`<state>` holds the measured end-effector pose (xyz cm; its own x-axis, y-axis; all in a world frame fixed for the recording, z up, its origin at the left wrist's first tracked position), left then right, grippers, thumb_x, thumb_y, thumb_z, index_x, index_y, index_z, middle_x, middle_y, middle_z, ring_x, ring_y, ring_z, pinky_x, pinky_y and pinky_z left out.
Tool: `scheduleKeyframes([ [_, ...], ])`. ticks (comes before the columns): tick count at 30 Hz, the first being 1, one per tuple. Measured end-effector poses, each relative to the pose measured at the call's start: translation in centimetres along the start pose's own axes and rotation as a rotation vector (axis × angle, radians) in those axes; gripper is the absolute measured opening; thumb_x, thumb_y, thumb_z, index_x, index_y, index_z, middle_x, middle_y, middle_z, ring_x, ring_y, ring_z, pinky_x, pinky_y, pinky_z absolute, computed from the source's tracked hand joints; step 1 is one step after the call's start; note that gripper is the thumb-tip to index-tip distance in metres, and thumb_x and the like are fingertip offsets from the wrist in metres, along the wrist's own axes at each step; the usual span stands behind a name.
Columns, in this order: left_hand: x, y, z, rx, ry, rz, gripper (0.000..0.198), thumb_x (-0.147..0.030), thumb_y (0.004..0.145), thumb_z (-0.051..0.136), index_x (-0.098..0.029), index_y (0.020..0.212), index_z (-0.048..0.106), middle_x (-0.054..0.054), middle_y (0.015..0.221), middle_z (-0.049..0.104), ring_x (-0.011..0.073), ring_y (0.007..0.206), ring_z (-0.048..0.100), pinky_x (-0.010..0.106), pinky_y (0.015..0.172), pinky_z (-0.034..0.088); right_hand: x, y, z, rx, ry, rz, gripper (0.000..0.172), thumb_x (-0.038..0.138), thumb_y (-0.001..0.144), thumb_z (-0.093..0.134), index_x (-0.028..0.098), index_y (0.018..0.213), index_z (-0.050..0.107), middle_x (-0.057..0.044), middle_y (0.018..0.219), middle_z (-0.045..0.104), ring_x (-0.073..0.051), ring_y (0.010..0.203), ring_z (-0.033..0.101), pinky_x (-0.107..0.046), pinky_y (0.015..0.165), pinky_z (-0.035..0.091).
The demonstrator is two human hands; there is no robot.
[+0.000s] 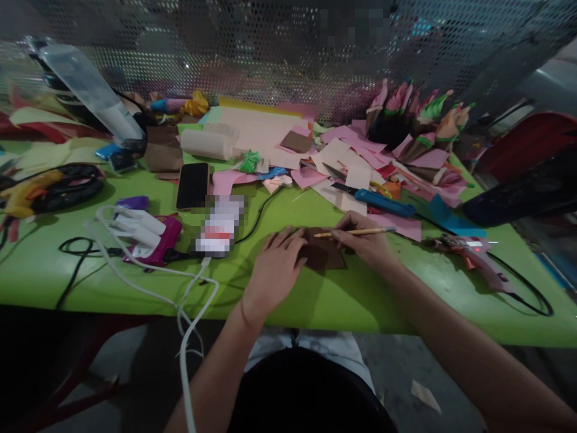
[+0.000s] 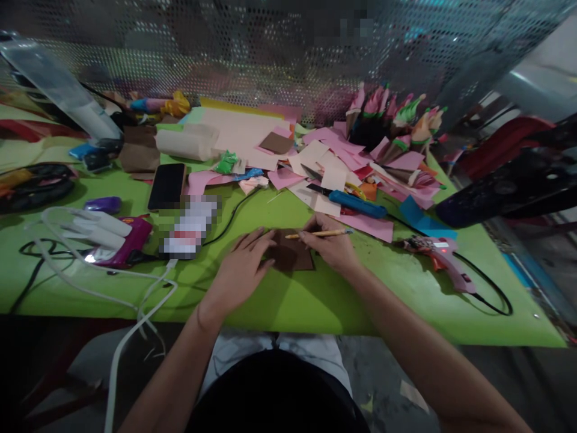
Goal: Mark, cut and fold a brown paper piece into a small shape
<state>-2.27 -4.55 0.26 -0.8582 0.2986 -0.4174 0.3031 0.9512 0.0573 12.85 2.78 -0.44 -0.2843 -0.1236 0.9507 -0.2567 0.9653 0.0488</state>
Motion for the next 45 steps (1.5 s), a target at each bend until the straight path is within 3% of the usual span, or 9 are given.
scheduleKeyframes([
  [13,0.2,0.1,0.1,-0.011,-0.020,0.009,0.030,-0.017,0.095,0.049,-0.016,0.124,0.055,0.011,0.146,0.055,0.0232,0.142,0.042,0.046,0.119,0.032,0.5,-1.6,2.2,0.306,0.138,0.124,0.019,0.033,0.068,0.073,0.020,0.066,0.059,0.001,0.057,0.062,-0.011,0.049,0.052,-0.023,0.045,0.039],
  [21,0.2,0.0,0.1,-0.020,-0.010,0.013,0.029,-0.019,0.096,0.048,-0.017,0.124,0.055,0.010,0.145,0.056,0.0227,0.142,0.042,0.045,0.118,0.032,0.3,-1.9,2.7,0.370,0.174,0.133,0.020,0.033,0.068,0.075,0.020,0.066,0.061,0.001,0.055,0.061,-0.011,0.047,0.049,-0.022,0.044,0.034],
  [23,0.2,0.0,0.1,-0.023,-0.001,0.019,0.030,-0.018,0.096,0.048,-0.017,0.125,0.055,0.010,0.144,0.056,0.0228,0.142,0.042,0.045,0.118,0.032,0.1,-1.6,2.5,0.324,0.196,0.122,0.021,0.035,0.069,0.076,0.020,0.068,0.061,0.001,0.057,0.062,-0.011,0.047,0.051,-0.023,0.044,0.036],
  [27,0.3,0.0,0.2,-0.009,0.021,0.012,0.030,-0.018,0.095,0.050,-0.016,0.125,0.056,0.012,0.145,0.056,0.0245,0.142,0.042,0.046,0.118,0.033,-0.2,-0.2,0.6,0.068,0.225,0.028,0.026,0.041,0.072,0.077,0.021,0.071,0.059,0.002,0.063,0.064,-0.012,0.054,0.058,-0.024,0.051,0.044],
  [29,0.3,0.0,0.2,-0.011,0.021,0.010,0.028,-0.020,0.096,0.050,-0.016,0.123,0.057,0.011,0.145,0.056,0.0248,0.142,0.042,0.047,0.118,0.033,-0.5,0.3,0.1,0.000,0.188,0.003,0.028,0.042,0.072,0.077,0.021,0.073,0.059,0.002,0.064,0.064,-0.013,0.056,0.059,-0.025,0.053,0.045],
  [45,0.4,-0.1,0.4,-0.037,0.009,0.011,0.029,-0.022,0.096,0.050,-0.018,0.124,0.056,0.010,0.145,0.056,0.0249,0.141,0.043,0.048,0.116,0.035,-0.2,0.7,0.3,-0.040,-0.016,-0.048,0.030,0.048,0.075,0.071,0.022,0.075,0.058,0.002,0.063,0.062,-0.015,0.057,0.057,-0.028,0.055,0.045],
])
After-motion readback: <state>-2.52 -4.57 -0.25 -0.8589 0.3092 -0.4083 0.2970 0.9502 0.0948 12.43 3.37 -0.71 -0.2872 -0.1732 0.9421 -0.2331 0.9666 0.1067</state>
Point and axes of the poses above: each hand's wrist, its own y-axis towards the middle knuckle, its own z-axis out of the palm, x = y × z, the point moved 9 cm from there along y, towards the middle knuckle
